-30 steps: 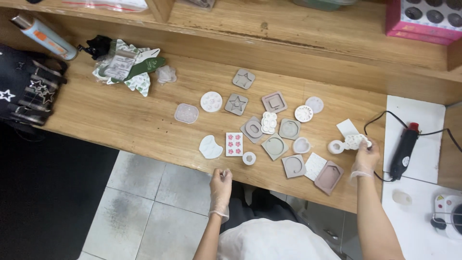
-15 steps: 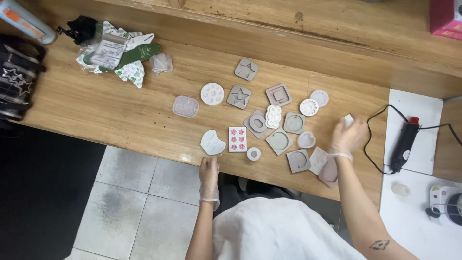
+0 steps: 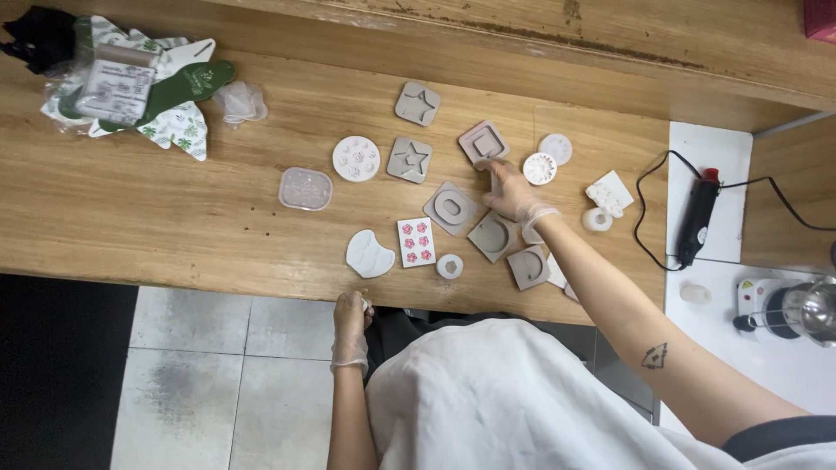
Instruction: Organizing and inspecting silicone candle molds on a workbench and placing them on storage shelves.
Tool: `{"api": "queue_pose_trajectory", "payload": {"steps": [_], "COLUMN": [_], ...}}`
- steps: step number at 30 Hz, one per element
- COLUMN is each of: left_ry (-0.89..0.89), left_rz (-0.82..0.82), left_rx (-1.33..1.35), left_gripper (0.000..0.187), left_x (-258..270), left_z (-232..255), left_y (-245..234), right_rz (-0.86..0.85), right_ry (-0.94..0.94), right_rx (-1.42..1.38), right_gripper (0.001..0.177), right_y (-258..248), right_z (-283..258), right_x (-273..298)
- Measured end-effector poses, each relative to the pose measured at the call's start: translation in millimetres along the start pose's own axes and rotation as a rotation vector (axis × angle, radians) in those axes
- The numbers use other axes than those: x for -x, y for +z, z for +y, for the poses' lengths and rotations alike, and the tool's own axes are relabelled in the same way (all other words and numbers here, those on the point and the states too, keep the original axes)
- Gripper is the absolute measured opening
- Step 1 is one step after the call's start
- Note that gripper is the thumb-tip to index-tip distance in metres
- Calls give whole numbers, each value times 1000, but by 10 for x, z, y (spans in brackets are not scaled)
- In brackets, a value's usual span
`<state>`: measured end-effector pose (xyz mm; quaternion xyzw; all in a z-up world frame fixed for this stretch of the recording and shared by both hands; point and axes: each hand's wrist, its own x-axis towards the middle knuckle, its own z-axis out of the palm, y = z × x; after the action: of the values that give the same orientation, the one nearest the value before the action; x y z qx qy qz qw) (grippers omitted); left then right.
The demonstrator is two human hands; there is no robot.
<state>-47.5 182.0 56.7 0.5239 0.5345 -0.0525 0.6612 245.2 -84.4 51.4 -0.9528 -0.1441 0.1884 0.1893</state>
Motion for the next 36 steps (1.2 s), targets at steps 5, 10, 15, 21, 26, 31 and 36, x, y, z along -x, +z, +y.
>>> {"api": "queue_pose_trajectory", "payload": {"steps": [5, 10, 15, 21, 26, 31, 36], "left_ry": [-15, -111, -329, -325, -287, -228, -135], "left_rz": [-94, -161, -350, -417, -386, -204, -49], "left_rx": [-106, 96, 494, 585, 596, 515, 409], "left_gripper": [25, 17, 19, 9, 12, 16, 26], "left_x": [-435, -496, -834, -782, -799, -520, -139], "left_z": [-228, -35, -60, 256, 101, -40, -176], "left_y": [-14, 84, 74, 144, 120, -69, -239], "right_rz": [185, 318, 539, 356, 48, 87, 242], "right_ry": [3, 219, 149, 193, 57, 133, 544], "right_rx": [-293, -430, 138, 197, 172, 93, 35], "right_gripper": [61, 55, 48, 33, 35, 62, 77], "right_y": [4, -325, -498, -475, -372, -134, 379], "right_z": [554, 301, 226, 307, -308, -118, 702], "right_x": [47, 287, 329, 247, 213, -336, -1146]}}
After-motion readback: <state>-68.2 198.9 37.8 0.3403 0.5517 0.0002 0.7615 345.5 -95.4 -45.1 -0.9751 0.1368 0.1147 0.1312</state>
